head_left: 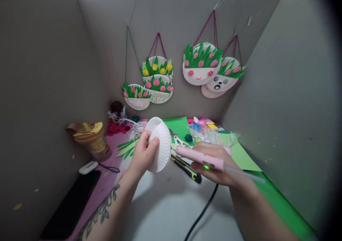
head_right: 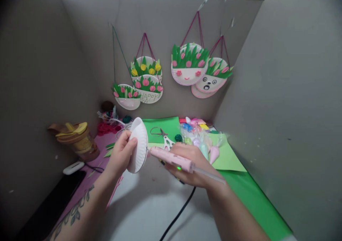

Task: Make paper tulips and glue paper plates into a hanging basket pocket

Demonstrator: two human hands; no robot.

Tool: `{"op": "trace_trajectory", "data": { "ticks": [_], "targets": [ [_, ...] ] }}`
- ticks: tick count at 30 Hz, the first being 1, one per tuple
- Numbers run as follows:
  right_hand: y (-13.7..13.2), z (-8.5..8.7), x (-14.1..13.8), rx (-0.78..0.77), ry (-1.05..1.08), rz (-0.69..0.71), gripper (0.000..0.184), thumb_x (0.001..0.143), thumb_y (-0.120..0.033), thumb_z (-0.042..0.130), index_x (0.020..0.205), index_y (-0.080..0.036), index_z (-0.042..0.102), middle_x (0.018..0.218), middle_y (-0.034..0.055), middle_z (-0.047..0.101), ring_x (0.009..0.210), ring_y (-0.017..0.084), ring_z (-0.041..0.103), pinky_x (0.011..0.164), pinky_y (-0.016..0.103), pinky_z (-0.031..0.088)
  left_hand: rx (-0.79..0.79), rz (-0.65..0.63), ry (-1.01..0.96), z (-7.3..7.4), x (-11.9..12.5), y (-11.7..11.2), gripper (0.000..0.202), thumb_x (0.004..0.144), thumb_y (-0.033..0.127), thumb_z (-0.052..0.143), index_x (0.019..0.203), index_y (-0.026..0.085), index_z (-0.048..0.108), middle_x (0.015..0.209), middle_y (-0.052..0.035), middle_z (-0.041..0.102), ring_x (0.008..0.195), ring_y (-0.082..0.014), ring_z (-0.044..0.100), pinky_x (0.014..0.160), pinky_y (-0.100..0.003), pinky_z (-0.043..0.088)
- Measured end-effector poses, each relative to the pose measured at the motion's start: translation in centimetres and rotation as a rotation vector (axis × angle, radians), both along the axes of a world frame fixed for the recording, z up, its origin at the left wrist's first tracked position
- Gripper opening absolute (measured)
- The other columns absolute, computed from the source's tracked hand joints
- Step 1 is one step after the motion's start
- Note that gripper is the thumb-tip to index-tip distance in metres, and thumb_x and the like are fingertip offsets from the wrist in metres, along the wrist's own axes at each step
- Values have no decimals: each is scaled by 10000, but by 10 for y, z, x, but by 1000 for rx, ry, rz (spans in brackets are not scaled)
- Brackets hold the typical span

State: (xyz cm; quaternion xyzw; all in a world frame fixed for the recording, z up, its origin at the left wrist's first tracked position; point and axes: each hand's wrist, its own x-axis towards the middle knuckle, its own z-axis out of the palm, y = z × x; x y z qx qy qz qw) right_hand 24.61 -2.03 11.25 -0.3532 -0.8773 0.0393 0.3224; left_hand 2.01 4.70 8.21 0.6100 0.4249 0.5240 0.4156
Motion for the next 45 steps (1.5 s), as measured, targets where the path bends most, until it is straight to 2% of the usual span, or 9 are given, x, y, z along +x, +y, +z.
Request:
{"op": "trace_trajectory", "data": {
  "ticks": [4,8,15,23,26,31,35,41,45],
  "targets": [
    [1,-1,-2,-15,15,37,118,907,-267,514,850,-197,589,725,13,632,681,135,590,628,260,482,10,3,-2,1,0,0,191,799,384,535,761,204,480,675,39,465,616,-128,428,580,-235,344],
    [1,0,-2,-10,36,31,121,903,-275,520,845,-195,590,730,14,634,672,136,581,623,267,484,10,-16,-4,0,0,0,181,811,371,534,771,204,478,684,39,478,617,-125,437,575,-234,342],
    [1,-2,1,18,19,-39,201,915,-279,507,1008,-180,656,758,33,648,708,158,604,617,289,458,-6,-52,-16,-3,-1,0,185,829,369,533,786,197,479,694,36,475,610,-116,421,557,-230,329],
    [2,-3,-1,-1,-2,-26,234,913,-290,524,1089,-198,647,783,26,659,710,151,599,623,283,463,9,-55,-54,3,-1,-2,174,828,355,530,783,196,476,692,42,476,613,-112,417,569,-227,332],
    [2,-2,-1,54,36,-43,284,918,-269,511,1169,-201,625,780,31,662,701,160,602,611,293,467,-7,-58,-77,4,-2,-3,168,822,340,533,772,191,474,679,47,458,616,-107,405,575,-219,335],
    [4,-5,-2,122,185,32,391,899,-212,526,1289,-207,557,835,57,675,735,188,617,639,342,492,-143,-173,-164,-4,2,-2,182,824,345,534,764,183,476,670,49,432,600,-98,379,544,-206,317],
    [5,-11,-6,89,254,100,373,878,-217,568,1250,-207,579,904,61,688,816,198,628,710,365,519,-256,-280,-247,-9,8,-5,202,824,361,540,760,185,466,669,51,415,582,-93,362,528,-204,305],
    [5,-13,-8,95,281,82,235,857,-259,598,1082,-194,619,848,46,679,794,183,624,694,343,530,-340,-352,-294,-1,15,-16,192,791,354,562,764,174,498,686,41,455,604,-102,395,548,-215,335],
    [6,-13,-9,147,297,1,239,865,-244,578,1097,-204,618,839,49,681,792,193,636,671,338,535,-378,-414,-356,1,17,-21,183,792,340,556,762,177,480,667,49,450,569,-93,374,523,-215,312]
  ]
}}
